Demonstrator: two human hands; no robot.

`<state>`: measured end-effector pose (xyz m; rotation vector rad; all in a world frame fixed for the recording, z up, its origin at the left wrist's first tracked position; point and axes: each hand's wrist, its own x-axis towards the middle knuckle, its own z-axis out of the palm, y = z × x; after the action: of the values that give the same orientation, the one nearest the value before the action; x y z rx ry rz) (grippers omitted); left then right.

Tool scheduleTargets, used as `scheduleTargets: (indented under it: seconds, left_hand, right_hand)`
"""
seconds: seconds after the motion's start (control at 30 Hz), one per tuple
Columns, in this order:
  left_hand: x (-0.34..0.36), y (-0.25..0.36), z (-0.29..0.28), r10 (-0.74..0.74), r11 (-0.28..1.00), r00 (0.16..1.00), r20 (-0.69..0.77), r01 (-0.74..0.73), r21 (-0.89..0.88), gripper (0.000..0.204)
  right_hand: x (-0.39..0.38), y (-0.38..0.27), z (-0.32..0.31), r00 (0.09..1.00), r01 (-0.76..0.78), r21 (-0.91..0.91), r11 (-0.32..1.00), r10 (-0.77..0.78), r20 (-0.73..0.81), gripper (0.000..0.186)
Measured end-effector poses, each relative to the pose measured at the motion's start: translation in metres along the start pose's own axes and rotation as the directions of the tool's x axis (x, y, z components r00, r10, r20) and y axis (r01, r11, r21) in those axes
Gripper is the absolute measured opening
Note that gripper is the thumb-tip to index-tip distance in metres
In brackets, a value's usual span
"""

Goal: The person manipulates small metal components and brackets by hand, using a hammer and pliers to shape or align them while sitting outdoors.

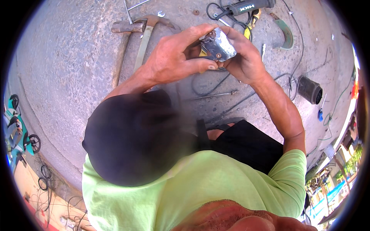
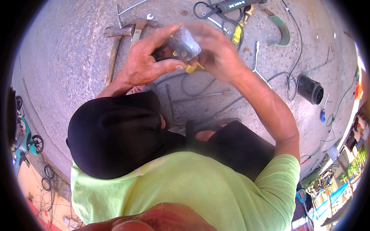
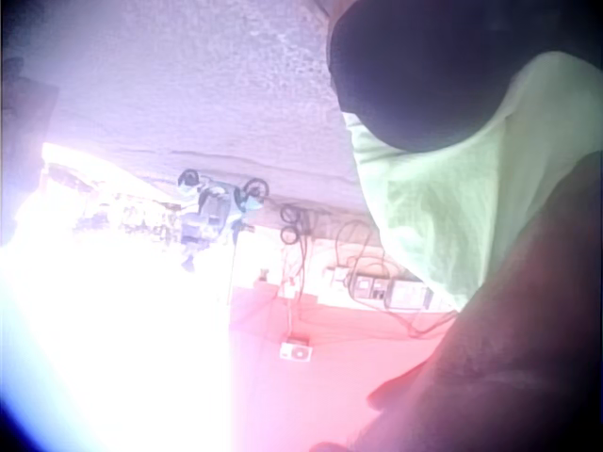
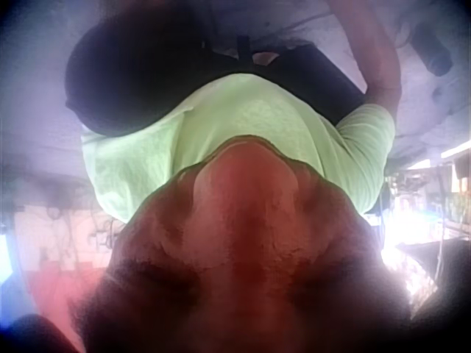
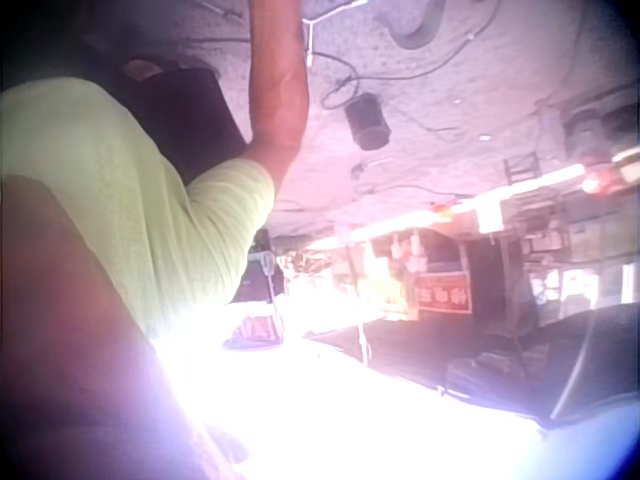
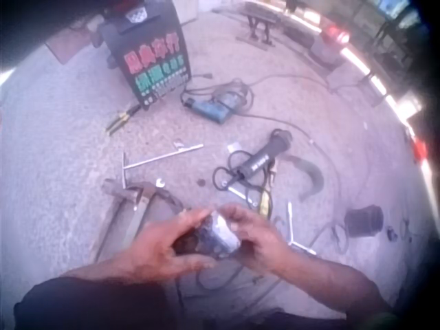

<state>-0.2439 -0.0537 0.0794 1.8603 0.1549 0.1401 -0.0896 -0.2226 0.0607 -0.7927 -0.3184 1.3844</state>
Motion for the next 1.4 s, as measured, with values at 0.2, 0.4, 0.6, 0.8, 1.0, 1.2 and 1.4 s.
scheduleTargets:
  seconds: [0.2,0.4,0.6,0.8,1.0,1.2,1.4]
  left_hand:
    - [0.001,0.004,0.0,-0.095,0.989,0.993,0.068,0.102,-0.109,0.079]
    - [0.0,0.0,0.001,-0.056,0.996,0.997,0.047,0.059,-0.073,0.08]
    - [0.0,-0.003,0.004,-0.1,0.984,0.994,0.033,0.104,-0.148,0.079]
    - [0.0,-0.003,0.004,-0.121,0.984,0.992,0.032,0.125,-0.129,0.079]
    - [0.001,0.0,0.004,-0.179,0.974,0.983,0.045,0.183,-0.135,0.079]
    - [0.001,-0.003,0.003,-0.18,0.973,0.983,0.046,0.184,-0.136,0.077]
    - [0.004,-0.008,0.004,-0.214,0.97,0.974,-0.073,0.221,0.098,0.076]
  right_hand:
    - [-0.004,-0.01,-0.002,0.985,-0.171,-0.116,0.979,0.174,0.018,0.048]
    - [0.001,-0.005,0.011,0.998,-0.06,-0.19,0.98,0.056,-0.024,0.054]
    - [-0.001,0.001,-0.001,0.993,-0.117,0.025,0.993,0.116,0.018,0.049]
    - [0.001,-0.003,-0.008,0.988,-0.137,-0.043,0.99,0.14,0.069,0.04]
    - [0.008,0.006,-0.004,0.986,0.047,-0.417,0.908,-0.109,-0.127,0.044]
    - [0.002,-0.003,-0.009,0.996,-0.056,-0.224,0.973,0.039,-0.08,0.041]
    - [0.006,0.001,-0.017,0.986,-0.061,-0.111,0.992,0.043,-0.159,0.045]
